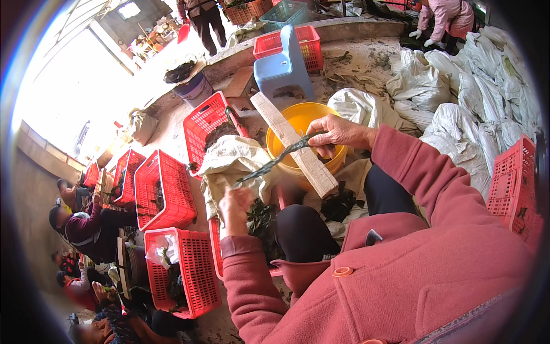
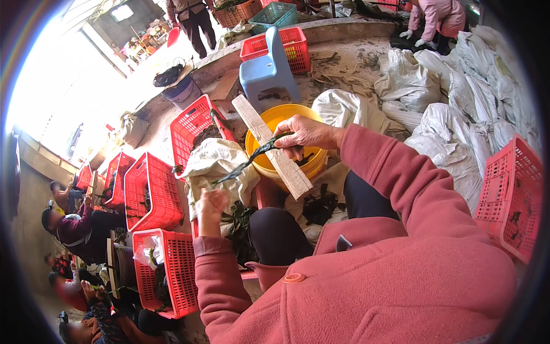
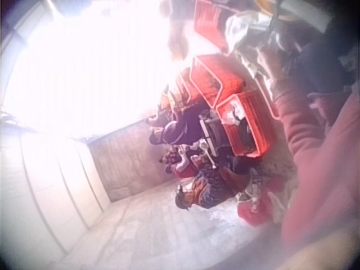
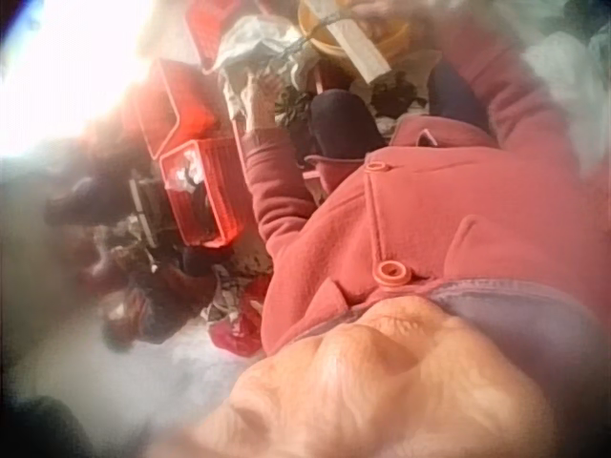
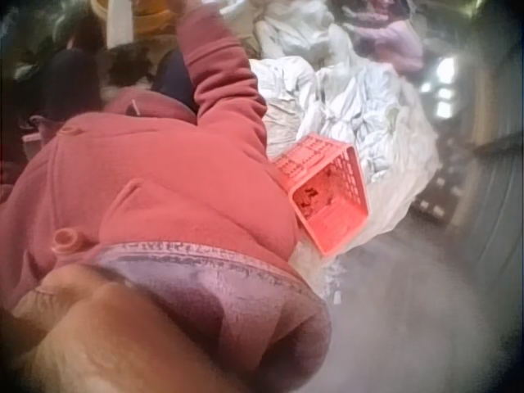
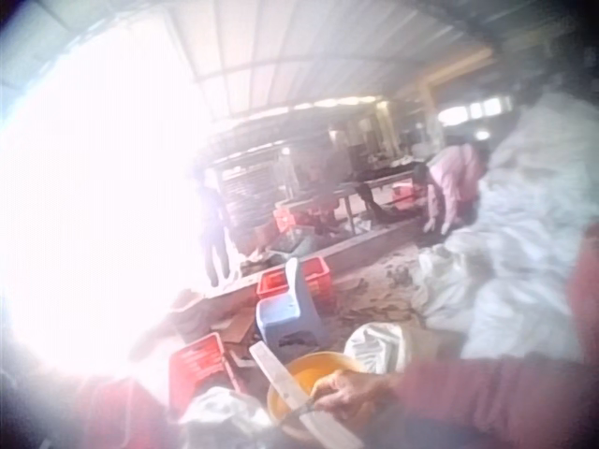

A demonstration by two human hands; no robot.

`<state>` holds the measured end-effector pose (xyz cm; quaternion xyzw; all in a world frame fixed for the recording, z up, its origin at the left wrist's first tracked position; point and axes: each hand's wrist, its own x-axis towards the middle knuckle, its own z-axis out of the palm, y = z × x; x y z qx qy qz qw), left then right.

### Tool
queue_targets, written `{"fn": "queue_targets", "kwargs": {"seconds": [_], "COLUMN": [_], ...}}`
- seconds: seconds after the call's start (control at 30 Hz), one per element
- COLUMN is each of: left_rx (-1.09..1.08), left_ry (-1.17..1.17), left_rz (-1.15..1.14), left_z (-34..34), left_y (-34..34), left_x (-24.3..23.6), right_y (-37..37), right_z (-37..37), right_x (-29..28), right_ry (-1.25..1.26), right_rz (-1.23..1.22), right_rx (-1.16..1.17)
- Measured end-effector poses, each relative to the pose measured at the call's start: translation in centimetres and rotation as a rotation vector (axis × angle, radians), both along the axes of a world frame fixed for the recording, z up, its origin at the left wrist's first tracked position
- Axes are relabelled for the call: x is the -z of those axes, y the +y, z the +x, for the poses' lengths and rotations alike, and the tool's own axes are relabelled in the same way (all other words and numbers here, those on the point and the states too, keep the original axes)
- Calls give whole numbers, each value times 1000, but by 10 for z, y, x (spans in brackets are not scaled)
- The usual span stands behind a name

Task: The person sits on the floor and repeatedly picks up green leaves, removes stems or unwanted parts by hand, and places the trimmed pieces into a yellow bucket. The person also uses a wooden board as a guide or support while handling the leaves.

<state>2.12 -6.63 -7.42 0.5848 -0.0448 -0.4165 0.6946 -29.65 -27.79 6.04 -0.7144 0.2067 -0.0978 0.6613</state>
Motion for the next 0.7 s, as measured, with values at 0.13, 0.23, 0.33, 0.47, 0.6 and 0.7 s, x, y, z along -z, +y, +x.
{"fn": "queue_targets", "kwargs": {"seconds": [0.13,0.23,0.33,0.47,0.6,0.7], "left_rx": [231,393,447,348,383,373], "left_ry": [-716,-668,-573,-269,-130,-135], "left_rz": [72,-377,-343,-434,-475,-454], "left_z": [-79,-128,-153,-173,-180,-180], "left_y": [-21,-45,-66,-68,-73,-78], "left_x": [-31,-53,-58,-45,-31,-25], "right_y": [10,12,12,6,15,24], "right_z": [9,9,2,-6,-2,4], "right_x": [4,5,14,40,70,85], "right_ry": [74,12,-106,-224,-282,-246], "right_rz": [32,-64,-22,189,201,235], "right_rx": [52,-77,11,173,259,295]}}
